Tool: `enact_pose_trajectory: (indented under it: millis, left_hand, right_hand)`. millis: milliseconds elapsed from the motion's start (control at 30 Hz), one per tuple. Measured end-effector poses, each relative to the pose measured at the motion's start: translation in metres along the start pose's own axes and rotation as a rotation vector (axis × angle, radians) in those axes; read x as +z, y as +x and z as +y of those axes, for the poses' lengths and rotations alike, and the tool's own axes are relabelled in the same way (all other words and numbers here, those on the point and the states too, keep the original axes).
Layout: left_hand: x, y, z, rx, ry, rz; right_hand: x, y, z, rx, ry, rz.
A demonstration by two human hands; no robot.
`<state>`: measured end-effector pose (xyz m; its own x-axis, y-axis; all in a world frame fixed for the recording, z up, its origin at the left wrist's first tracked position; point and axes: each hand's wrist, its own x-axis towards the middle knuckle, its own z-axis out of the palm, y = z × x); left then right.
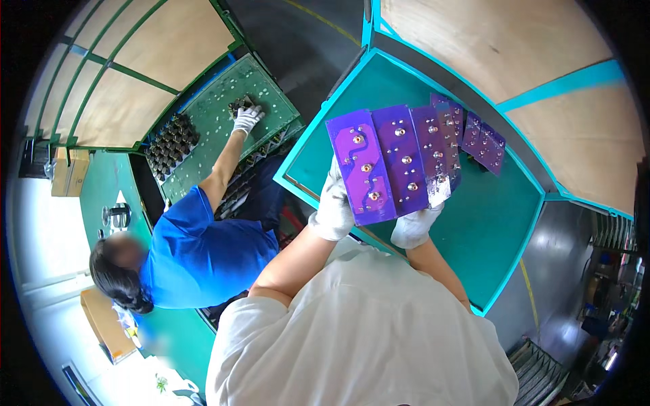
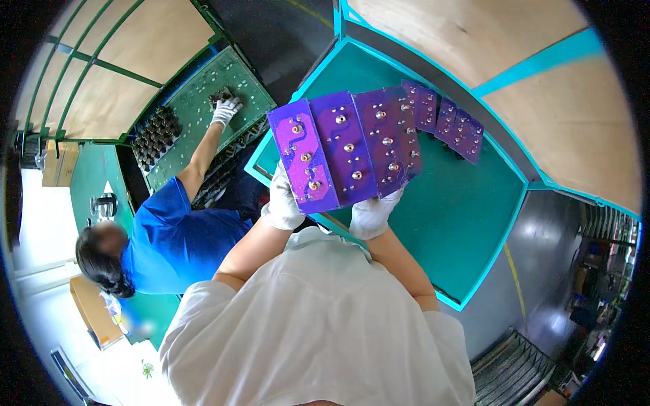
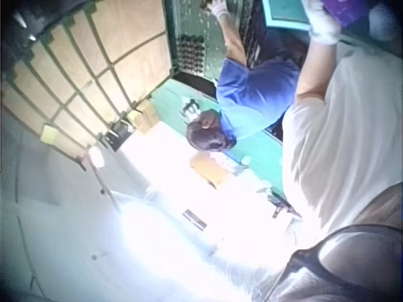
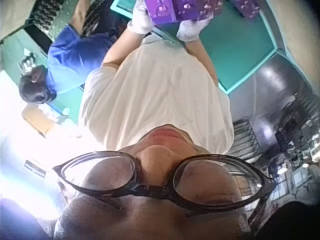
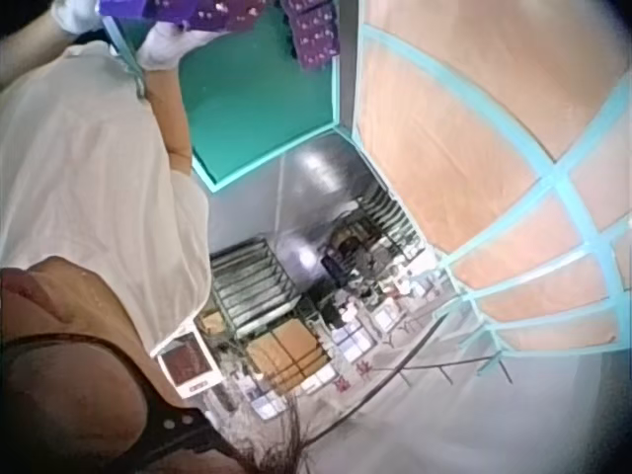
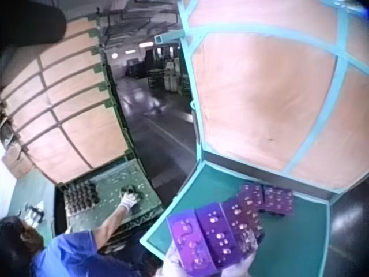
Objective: The person repeatedly picks up purple circuit boards from a green tray and stacks them in a neat pile. Another person in a blue shirt works nearby with small cylindrical components. The camera wearer continues stacking the boards throughout the clip.
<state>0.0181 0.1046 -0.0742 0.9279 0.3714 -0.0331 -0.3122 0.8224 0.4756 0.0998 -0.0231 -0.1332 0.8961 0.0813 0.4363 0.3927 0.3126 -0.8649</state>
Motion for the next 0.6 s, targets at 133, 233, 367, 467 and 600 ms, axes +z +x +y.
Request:
enact_pose_trajectory:
  millis: [133,233,367,467,600]
  left_hand:
    - [-0.002,-0.013,-0.018,-0.052,-0.138,0.089]
    - [-0.006,-0.018,-0.026,-0.076,-0.221,0.056]
    - [0.009,-0.03,-0.024,-0.087,-0.282,0.017]
    - [-0.001,-0.031,-0.027,-0.047,-0.285,-0.045]
    - [0.01,-0.032,-0.028,0.028,-0.244,-0.047]
  right_hand:
    - [-0.022,0.001,-0.009,-0.213,-0.13,-0.057]
    - [-0.028,0.007,-0.021,-0.326,-0.238,-0.04]
    - [-0.029,0.019,-0.051,-0.502,-0.464,-0.034]
    - [-0.031,0.027,-0.063,-0.564,-0.524,-0.099]
    - [-0.03,0.03,-0.066,-0.596,-0.584,-0.147]
